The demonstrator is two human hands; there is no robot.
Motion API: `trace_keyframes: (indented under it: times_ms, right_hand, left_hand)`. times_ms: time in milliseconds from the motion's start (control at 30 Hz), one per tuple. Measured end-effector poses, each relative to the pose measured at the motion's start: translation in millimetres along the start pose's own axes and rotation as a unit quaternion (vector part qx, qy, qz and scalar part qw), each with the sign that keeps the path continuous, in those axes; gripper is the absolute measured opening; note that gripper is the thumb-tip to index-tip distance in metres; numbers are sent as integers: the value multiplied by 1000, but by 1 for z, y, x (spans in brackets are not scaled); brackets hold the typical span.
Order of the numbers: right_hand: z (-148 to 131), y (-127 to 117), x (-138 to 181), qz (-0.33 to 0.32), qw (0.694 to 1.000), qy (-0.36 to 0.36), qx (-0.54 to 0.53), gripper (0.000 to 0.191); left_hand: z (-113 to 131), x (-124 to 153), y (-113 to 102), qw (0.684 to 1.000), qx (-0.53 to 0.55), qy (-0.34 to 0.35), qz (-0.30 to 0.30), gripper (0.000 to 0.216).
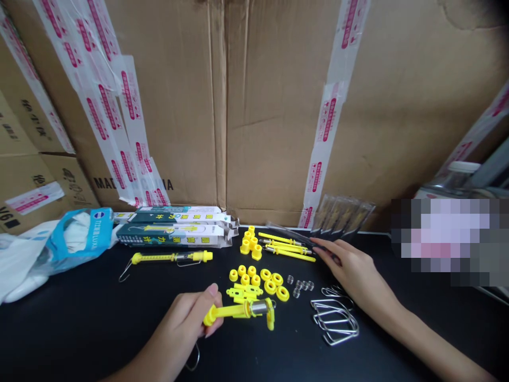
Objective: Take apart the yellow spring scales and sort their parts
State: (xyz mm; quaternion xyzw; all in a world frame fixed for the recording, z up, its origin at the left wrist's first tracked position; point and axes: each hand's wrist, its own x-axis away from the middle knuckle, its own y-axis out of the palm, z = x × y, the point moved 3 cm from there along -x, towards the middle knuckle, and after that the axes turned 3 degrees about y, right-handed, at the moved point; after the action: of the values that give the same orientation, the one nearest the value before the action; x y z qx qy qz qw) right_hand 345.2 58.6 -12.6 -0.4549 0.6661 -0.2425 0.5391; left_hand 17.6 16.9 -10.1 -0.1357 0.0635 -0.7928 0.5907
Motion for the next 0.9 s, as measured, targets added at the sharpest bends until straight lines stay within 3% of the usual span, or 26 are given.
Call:
trace_keyframes:
  times_ms: [333,533,900]
  right_hand:
    - [5,2,2,15,999,-21,24,37]
    - [5,0,5,16,999,-34,10,38]
    - [3,-18,8,63,988,116,-80,33]
  left_hand:
    - [1,1,0,1000,7,-17,11,63]
    - [-2,-3,0,1000,10,-6,6,64]
    - [9,3,0,1000,-9,-7,-16,64]
